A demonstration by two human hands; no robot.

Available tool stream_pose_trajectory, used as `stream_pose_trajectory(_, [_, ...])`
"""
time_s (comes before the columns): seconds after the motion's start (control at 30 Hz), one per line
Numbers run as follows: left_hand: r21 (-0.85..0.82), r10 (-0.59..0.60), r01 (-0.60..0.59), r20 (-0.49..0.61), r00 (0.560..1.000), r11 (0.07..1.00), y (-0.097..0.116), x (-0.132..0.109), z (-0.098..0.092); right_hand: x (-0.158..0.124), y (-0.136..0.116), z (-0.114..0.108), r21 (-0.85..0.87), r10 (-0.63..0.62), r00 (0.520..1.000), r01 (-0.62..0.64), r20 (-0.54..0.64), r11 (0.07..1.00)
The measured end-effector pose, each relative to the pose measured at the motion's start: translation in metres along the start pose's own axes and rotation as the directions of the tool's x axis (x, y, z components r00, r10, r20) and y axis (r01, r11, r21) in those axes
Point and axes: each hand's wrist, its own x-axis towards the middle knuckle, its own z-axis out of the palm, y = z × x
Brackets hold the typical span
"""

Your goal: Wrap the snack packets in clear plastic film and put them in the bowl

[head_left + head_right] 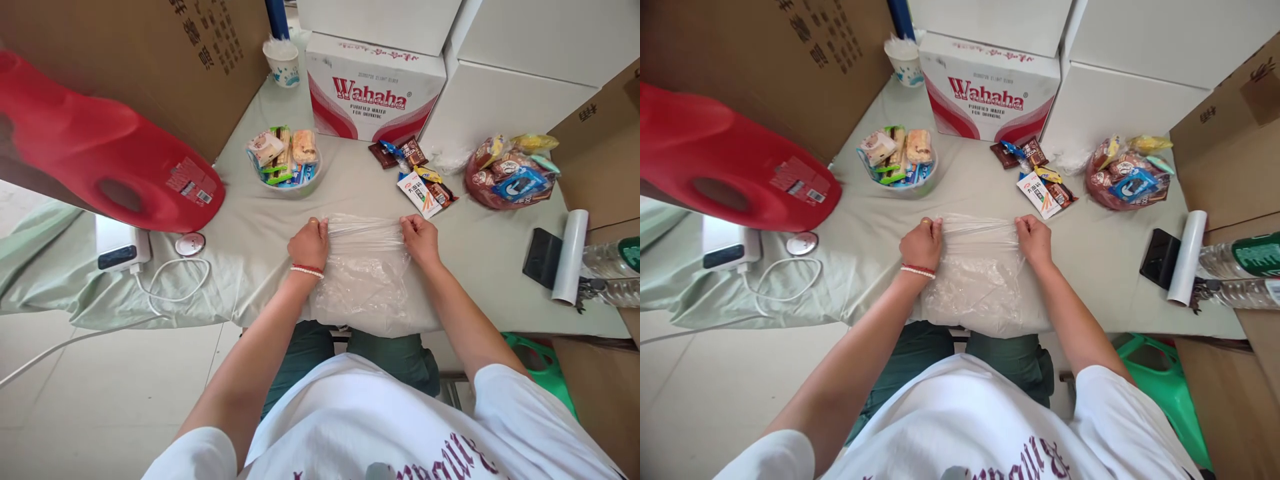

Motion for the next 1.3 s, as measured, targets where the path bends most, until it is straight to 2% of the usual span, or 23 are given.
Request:
stream_pose_trajectory(0.1, [-0.073,0.032,-0.049,-0.209,0.977,0.996,-0.004,0.006,0.0,0.019,0.004,-0.002,-0.142,-0.024,0.999,0.02,-0.025,0.99])
stream_pose_trajectory(0.17, [-0.102,0.154,-0.198,-0.333,0.93,0.975,-0.007,0.0,-0.005,0.032,0.005,-0.005,-0.23,-0.024,1.0,0.025,0.008,0.973])
stream_pose_trajectory(0.2, [-0.096,0.244,-0.294,-0.351,0.904,0.951,-0.008,-0.006,-0.008,0.036,0.004,-0.007,-0.267,-0.033,0.999,0.036,0.017,0.963])
stream_pose_trajectory(0.23, [-0.083,0.343,-0.39,-0.337,0.877,0.917,-0.008,-0.014,-0.012,0.038,0.002,-0.009,-0.301,-0.059,0.998,0.058,0.004,0.952])
stream_pose_trajectory(0.3, [-0.058,0.514,-0.541,-0.241,0.823,0.839,-0.008,-0.035,-0.019,0.033,-0.007,-0.013,-0.376,-0.173,0.982,0.134,-0.071,0.917])
stream_pose_trajectory(0.37, [-0.032,0.608,-0.615,-0.119,0.785,0.788,-0.009,-0.056,-0.02,0.012,-0.018,-0.015,-0.445,-0.342,0.935,0.266,-0.098,0.855])
stream_pose_trajectory(0.4, [-0.016,0.624,-0.626,-0.059,0.779,0.78,-0.011,-0.065,-0.019,-0.004,-0.023,-0.015,-0.464,-0.424,0.904,0.354,-0.052,0.812])
stream_pose_trajectory(0.47, [0.018,0.625,-0.626,0.046,0.779,0.779,-0.018,-0.077,-0.013,-0.043,-0.028,-0.012,-0.448,-0.546,0.823,0.553,0.159,0.703])
stream_pose_trajectory(0.53, [0.043,0.615,-0.623,0.12,0.78,0.781,-0.026,-0.082,-0.007,-0.083,-0.022,-0.008,-0.395,-0.566,0.717,0.697,0.407,0.598])
stream_pose_trajectory(0.57, [0.051,0.608,-0.619,0.142,0.781,0.783,-0.031,-0.082,-0.005,-0.1,-0.015,-0.007,-0.393,-0.536,0.69,0.72,0.485,0.571])
stream_pose_trajectory(0.6, [0.059,0.6,-0.614,0.155,0.785,0.787,-0.036,-0.08,-0.005,-0.114,-0.006,-0.008,-0.412,-0.495,0.691,0.717,0.527,0.562])
stream_pose_trajectory(0.63, [0.065,0.591,-0.606,0.163,0.79,0.793,-0.041,-0.078,-0.006,-0.124,0.004,-0.01,-0.449,-0.448,0.716,0.691,0.536,0.567])
stream_pose_trajectory(0.7, [0.073,0.57,-0.588,0.176,0.803,0.806,-0.051,-0.07,-0.01,-0.134,0.023,-0.019,-0.536,-0.363,0.792,0.603,0.491,0.591])
stream_pose_trajectory(0.77, [0.081,0.541,-0.562,0.189,0.819,0.823,-0.061,-0.062,-0.017,-0.136,0.036,-0.029,-0.591,-0.308,0.844,0.53,0.44,0.608])
stream_pose_trajectory(0.87, [0.098,0.475,-0.496,0.179,0.862,0.863,-0.073,-0.055,-0.027,-0.134,0.045,-0.04,-0.613,-0.291,0.865,0.497,0.409,0.615])
stream_pose_trajectory(1.0, [0.138,0.326,-0.325,0.02,0.945,0.936,-0.073,-0.062,-0.036,-0.135,0.04,-0.042,-0.592,-0.321,0.874,0.484,0.365,0.645])
stream_pose_trajectory(1.07, [0.166,0.243,-0.234,-0.037,0.969,0.958,-0.068,-0.07,-0.038,-0.136,0.032,-0.04,-0.593,-0.308,0.908,0.42,0.285,0.687])
stream_pose_trajectory(1.13, [0.187,0.175,-0.17,-0.012,0.984,0.968,-0.062,-0.077,-0.039,-0.136,0.021,-0.036,-0.618,-0.241,0.949,0.315,0.202,0.721])
stream_pose_trajectory(1.2, [0.164,0.134,-0.137,0.034,0.99,0.977,-0.059,-0.082,-0.037,-0.135,0.01,-0.03,-0.633,-0.167,0.971,0.24,0.173,0.736])
stream_pose_trajectory(1.3, [-0.066,0.145,-0.143,0.025,0.989,0.987,-0.057,-0.085,-0.032,-0.131,0.0,-0.017,-0.543,-0.136,0.963,0.246,0.234,0.803])
